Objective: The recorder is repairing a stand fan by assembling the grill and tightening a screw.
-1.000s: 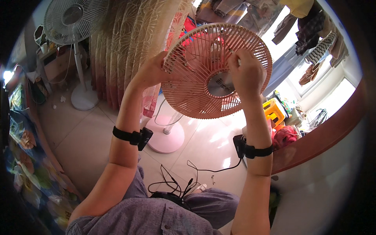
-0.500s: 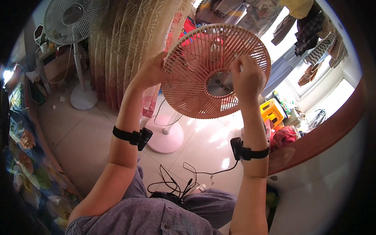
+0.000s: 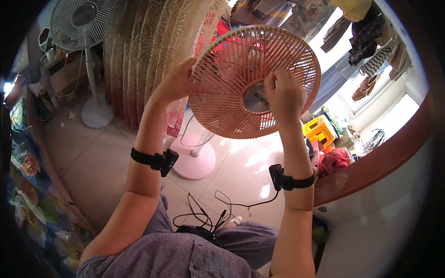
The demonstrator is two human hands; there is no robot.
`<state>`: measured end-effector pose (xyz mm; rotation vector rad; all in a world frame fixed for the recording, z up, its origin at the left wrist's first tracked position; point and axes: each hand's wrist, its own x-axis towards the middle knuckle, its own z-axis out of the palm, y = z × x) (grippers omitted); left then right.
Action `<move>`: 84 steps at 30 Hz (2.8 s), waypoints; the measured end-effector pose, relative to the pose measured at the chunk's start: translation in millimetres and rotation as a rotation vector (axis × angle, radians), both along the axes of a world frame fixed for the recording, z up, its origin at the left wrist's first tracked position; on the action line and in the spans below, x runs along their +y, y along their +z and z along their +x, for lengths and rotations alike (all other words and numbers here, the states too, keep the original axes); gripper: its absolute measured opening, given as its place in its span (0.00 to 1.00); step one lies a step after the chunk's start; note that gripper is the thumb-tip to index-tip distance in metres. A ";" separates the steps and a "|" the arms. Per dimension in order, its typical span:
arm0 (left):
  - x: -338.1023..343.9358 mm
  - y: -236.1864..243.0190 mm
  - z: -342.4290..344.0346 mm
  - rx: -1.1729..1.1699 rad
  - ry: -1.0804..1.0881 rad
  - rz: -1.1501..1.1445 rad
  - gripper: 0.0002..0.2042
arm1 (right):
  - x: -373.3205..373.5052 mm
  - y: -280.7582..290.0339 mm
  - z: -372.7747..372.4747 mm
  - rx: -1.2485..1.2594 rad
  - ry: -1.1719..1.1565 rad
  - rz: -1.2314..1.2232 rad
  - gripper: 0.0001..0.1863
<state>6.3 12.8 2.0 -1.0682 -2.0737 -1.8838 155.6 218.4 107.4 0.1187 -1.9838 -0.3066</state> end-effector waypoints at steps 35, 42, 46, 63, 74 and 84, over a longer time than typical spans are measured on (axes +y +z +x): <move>-7.9 10.6 12.2 -0.011 0.012 -0.059 0.36 | -2.8 16.1 5.3 -0.018 -0.210 0.027 0.06; -8.8 9.5 11.5 0.046 0.007 -0.014 0.36 | 2.9 11.3 10.3 0.046 -0.078 0.152 0.03; -5.1 8.6 9.6 0.043 -0.004 -0.008 0.37 | 0.9 5.9 15.6 0.010 -0.096 0.285 0.02; -8.6 9.4 12.3 0.017 -0.017 -0.023 0.37 | 6.3 18.8 17.9 -0.034 -0.094 0.490 0.04; -8.7 11.1 12.6 0.028 -0.009 -0.032 0.37 | 10.3 20.3 24.8 -0.040 -0.046 0.515 0.02; -5.1 3.7 6.6 0.042 0.001 -0.015 0.36 | 13.1 34.2 14.4 -0.014 0.056 0.413 0.03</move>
